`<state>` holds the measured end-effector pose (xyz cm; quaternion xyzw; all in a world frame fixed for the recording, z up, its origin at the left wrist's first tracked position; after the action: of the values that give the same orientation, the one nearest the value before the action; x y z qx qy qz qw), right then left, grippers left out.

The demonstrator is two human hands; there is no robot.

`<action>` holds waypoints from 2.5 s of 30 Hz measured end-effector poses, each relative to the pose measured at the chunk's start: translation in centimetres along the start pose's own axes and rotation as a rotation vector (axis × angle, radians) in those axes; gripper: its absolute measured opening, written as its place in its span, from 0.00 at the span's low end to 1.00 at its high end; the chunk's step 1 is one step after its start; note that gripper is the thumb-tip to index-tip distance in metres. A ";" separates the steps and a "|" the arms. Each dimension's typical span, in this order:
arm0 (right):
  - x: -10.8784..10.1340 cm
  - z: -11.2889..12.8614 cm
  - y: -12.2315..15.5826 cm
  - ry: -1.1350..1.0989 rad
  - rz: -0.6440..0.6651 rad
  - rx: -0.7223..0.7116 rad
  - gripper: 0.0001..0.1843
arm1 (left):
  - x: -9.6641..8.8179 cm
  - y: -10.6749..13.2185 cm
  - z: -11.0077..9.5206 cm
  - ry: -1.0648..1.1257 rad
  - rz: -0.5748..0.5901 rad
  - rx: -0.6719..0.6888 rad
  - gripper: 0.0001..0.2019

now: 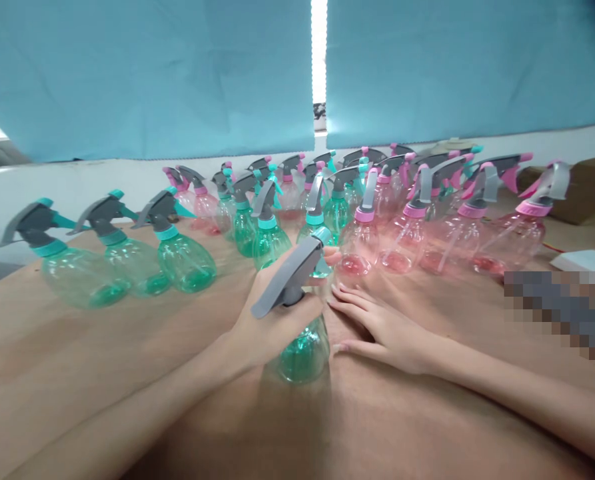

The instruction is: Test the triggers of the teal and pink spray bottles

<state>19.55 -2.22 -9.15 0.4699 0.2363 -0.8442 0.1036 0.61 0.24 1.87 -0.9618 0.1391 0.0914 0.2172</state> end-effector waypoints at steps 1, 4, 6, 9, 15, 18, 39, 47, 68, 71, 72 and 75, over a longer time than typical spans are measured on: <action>0.0 0.0 0.0 0.004 -0.001 -0.002 0.43 | 0.0 0.1 0.0 -0.007 0.001 0.001 0.23; 0.1 -0.1 0.0 0.007 -0.014 -0.014 0.42 | 0.0 0.1 0.1 0.022 0.000 0.012 0.23; 0.2 -0.2 0.0 -0.003 -0.031 -0.023 0.42 | 0.0 0.1 0.1 0.029 -0.010 0.019 0.23; 0.1 -0.2 0.1 -0.023 -0.052 -0.028 0.41 | 0.0 0.1 0.1 0.030 -0.009 0.010 0.22; -0.1 0.0 0.0 -0.028 -0.056 -0.031 0.40 | 0.0 0.2 -0.2 0.011 -0.001 -0.029 0.21; -0.1 0.0 0.1 -0.035 -0.064 -0.036 0.40 | 0.0 0.2 -0.3 0.012 -0.003 -0.029 0.20; 0.2 -0.3 0.2 -0.038 -0.049 -0.032 0.40 | 0.0 0.0 -0.1 0.011 0.031 -0.020 0.22; 0.2 -0.3 0.2 -0.038 -0.056 -0.034 0.40 | 0.0 0.0 0.0 0.007 0.033 0.017 0.22; 0.1 -0.1 0.1 -0.024 -0.041 -0.020 0.41 | -0.4 0.1 -0.5 0.007 0.033 -0.019 0.07; 0.0 0.0 0.1 -0.012 -0.033 -0.012 0.41 | -0.4 0.1 -0.5 -0.003 0.022 0.002 0.05; 0.0 0.1 0.1 -0.011 -0.032 -0.012 0.41 | -0.4 0.1 -0.4 0.001 0.017 -0.001 0.05; 0.0 0.1 0.0 -0.010 -0.026 -0.012 0.41 | -0.4 0.2 -0.3 0.030 0.014 -0.026 0.06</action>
<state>19.51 -2.30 -9.12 0.4620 0.2468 -0.8464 0.0964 0.17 0.02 2.16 -0.9648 0.1480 0.0801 0.2020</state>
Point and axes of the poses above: each hand's wrist, its own y-axis away from the middle knuckle, its own x-axis out of the palm, z = x × y, the point moved 2 cm from there along -y, towards the middle knuckle, and after that the axes turned 13 degrees about -z, right-handed, at the moved point
